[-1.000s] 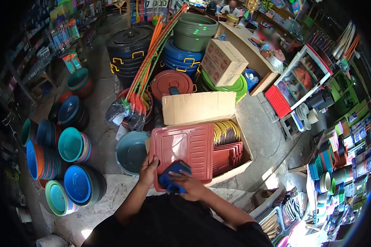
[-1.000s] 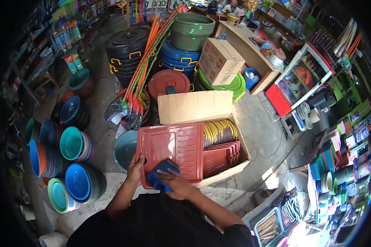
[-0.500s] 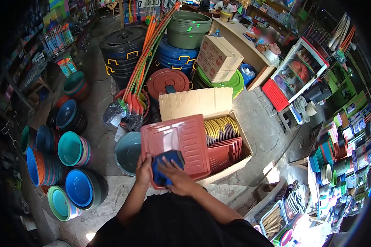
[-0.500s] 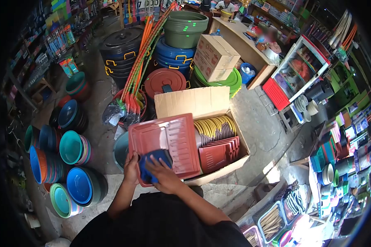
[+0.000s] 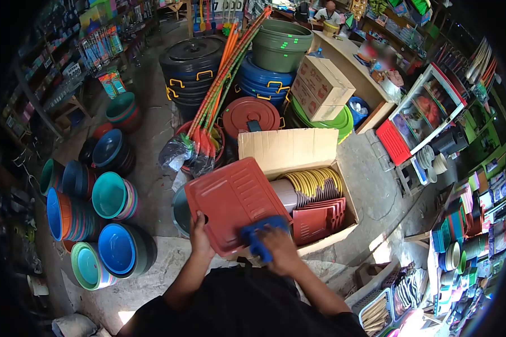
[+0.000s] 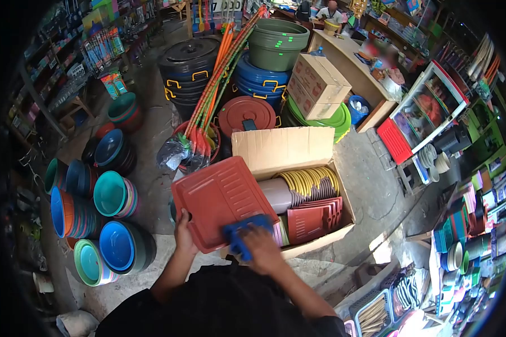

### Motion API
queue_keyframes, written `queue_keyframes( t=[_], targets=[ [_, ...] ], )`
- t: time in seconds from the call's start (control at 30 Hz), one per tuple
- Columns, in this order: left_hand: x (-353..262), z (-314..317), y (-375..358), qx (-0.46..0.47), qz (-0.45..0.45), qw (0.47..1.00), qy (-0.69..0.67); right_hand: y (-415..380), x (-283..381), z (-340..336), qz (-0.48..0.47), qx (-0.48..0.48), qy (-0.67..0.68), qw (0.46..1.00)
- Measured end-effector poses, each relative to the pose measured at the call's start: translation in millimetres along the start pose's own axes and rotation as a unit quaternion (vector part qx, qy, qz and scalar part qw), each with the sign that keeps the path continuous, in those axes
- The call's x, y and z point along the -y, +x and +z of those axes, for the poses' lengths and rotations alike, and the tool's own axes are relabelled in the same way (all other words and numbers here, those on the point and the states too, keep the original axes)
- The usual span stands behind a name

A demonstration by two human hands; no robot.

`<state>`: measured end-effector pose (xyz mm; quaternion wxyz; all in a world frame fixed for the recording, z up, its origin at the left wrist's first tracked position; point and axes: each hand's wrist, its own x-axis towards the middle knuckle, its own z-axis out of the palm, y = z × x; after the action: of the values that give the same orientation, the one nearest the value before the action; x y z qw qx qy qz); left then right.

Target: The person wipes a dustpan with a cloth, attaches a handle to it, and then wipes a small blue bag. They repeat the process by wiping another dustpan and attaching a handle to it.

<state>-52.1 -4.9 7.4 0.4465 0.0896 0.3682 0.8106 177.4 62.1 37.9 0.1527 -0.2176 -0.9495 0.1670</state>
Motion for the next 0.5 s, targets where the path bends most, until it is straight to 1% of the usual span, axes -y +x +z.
queue_keyframes(
  t=[0.03,0.07,0.1,0.17,0.2,0.23,0.27,0.3,0.33,0.37,0.4,0.43,0.47,0.5],
  targets=[
    [7.9,3.1,-3.0,-0.017,0.008,1.0,-0.011,9.5,22.2,4.1,-0.001,-0.001,0.0,1.0],
    [18.9,1.0,-5.2,-0.064,0.01,0.998,0.013,19.3,44.5,7.0,-0.019,0.016,-0.006,1.0],
    [24.4,-1.6,-7.5,-0.062,0.01,0.998,0.013,22.8,55.2,9.1,-0.037,0.033,-0.012,0.999],
    [31.2,-9.5,-11.2,-0.115,-0.058,0.991,0.028,16.1,47.9,31.5,-0.026,0.019,-0.025,0.999],
    [29.6,-10.2,-14.7,-0.104,-0.087,0.991,-0.003,16.0,42.7,41.6,-0.015,0.008,-0.037,0.999],
    [34.8,-15.9,-16.2,-0.103,-0.086,0.991,-0.001,16.1,36.0,43.5,-0.016,0.005,-0.036,0.999],
    [41.6,-23.0,-18.2,-0.099,-0.012,0.985,0.142,12.2,26.8,41.6,-0.03,0.027,-0.012,0.999],
    [45.8,-29.6,-21.3,-0.092,0.062,0.953,0.282,8.2,18.7,37.3,-0.043,0.048,0.011,0.998],
    [35.1,-33.6,-26.0,-0.08,0.262,0.785,0.556,5.3,12.8,30.1,-0.043,0.069,0.035,0.996],
    [17.7,-40.7,-26.6,-0.078,0.264,0.785,0.556,1.0,7.0,25.8,-0.043,0.067,0.034,0.996],
    [-9.4,-40.1,-27.9,0.133,0.23,0.677,0.687,-2.7,1.9,22.6,-0.034,0.102,0.052,0.993],
    [-24.6,-38.2,-27.8,0.335,0.177,0.518,0.767,-7.2,-1.2,20.5,-0.025,0.138,0.073,0.987],
    [-25.7,-34.8,-26.5,0.396,0.158,0.537,0.728,-10.5,-3.9,20.3,-0.023,0.136,0.075,0.988],
    [-22.2,-37.1,-25.7,0.397,0.157,0.535,0.729,-12.5,-7.8,21.0,-0.036,0.155,0.092,0.983]
  ],
)
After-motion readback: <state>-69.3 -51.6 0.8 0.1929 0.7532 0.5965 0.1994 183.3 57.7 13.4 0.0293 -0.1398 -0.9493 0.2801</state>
